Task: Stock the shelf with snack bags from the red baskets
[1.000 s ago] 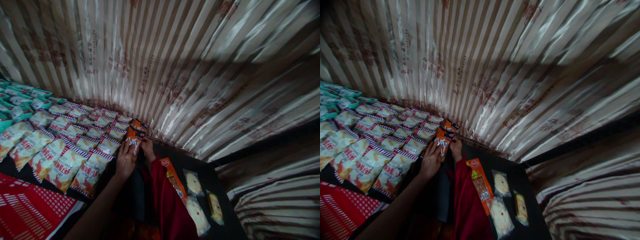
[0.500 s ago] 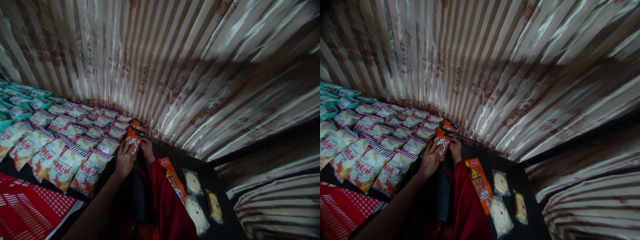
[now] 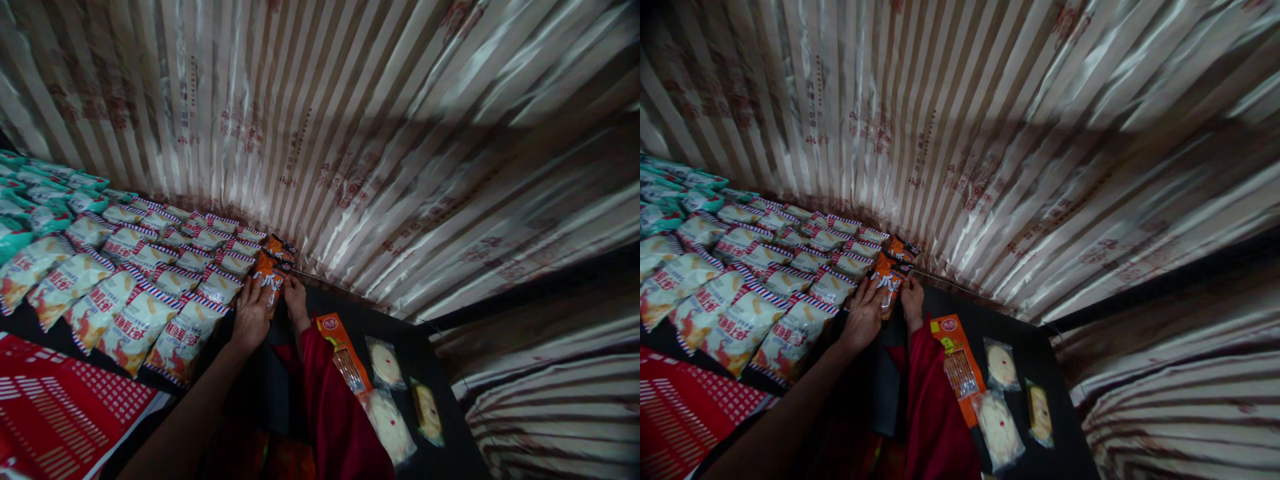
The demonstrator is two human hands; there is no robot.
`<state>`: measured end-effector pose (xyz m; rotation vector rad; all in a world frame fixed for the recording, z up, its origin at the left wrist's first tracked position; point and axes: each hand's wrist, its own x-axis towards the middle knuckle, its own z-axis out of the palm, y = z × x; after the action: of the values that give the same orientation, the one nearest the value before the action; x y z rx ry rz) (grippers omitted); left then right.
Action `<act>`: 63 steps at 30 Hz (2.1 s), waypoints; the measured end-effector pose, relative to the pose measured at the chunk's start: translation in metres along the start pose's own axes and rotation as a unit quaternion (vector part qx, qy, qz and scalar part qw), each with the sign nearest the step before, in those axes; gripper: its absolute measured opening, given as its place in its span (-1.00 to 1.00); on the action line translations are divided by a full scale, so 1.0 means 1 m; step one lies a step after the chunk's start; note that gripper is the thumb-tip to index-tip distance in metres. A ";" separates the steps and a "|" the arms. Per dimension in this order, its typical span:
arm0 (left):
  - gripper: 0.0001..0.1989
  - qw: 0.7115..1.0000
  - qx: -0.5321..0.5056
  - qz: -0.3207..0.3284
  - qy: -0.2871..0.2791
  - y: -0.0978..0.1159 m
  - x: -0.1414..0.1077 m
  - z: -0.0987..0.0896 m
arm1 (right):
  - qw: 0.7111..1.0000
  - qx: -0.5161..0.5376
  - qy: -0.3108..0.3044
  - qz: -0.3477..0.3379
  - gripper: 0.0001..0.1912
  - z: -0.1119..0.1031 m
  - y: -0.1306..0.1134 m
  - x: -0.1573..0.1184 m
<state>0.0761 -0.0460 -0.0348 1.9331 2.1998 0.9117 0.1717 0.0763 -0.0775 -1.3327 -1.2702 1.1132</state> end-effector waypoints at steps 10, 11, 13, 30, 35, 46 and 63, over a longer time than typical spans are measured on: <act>-0.53 1.000 -0.012 -0.008 0.002 0.005 -0.003 -0.005 | 0.993 -0.104 0.013 -0.044 -0.53 -0.013 -0.020 -0.045; -0.53 1.000 -0.006 -0.006 0.006 0.007 -0.003 -0.007 | 0.992 -0.116 0.012 -0.042 -0.53 -0.013 -0.022 -0.050; -0.56 1.000 0.011 -0.004 0.023 0.011 -0.005 -0.014 | 0.989 -0.141 0.016 -0.039 -0.55 -0.013 -0.026 -0.057; -0.69 0.992 0.075 -0.030 -0.101 0.018 -0.017 -0.031 | 0.989 -0.136 -0.023 -0.053 -0.70 -0.009 -0.018 -0.062; -0.70 0.992 0.078 -0.027 -0.094 0.020 -0.016 -0.031 | 0.987 -0.141 -0.018 -0.069 -0.72 -0.010 -0.017 -0.063; -0.71 0.993 0.067 -0.027 -0.093 0.018 -0.016 -0.028 | 0.986 -0.118 -0.019 -0.112 -0.76 -0.004 -0.015 -0.064; -0.69 0.997 0.031 -0.023 -0.072 0.020 -0.012 -0.030 | 0.985 -0.100 -0.003 -0.139 -0.74 -0.007 -0.023 -0.068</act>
<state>0.0839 -0.0681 -0.0047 1.9003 2.2049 0.6823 0.1726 0.0086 -0.0538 -1.2494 -1.5524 0.8124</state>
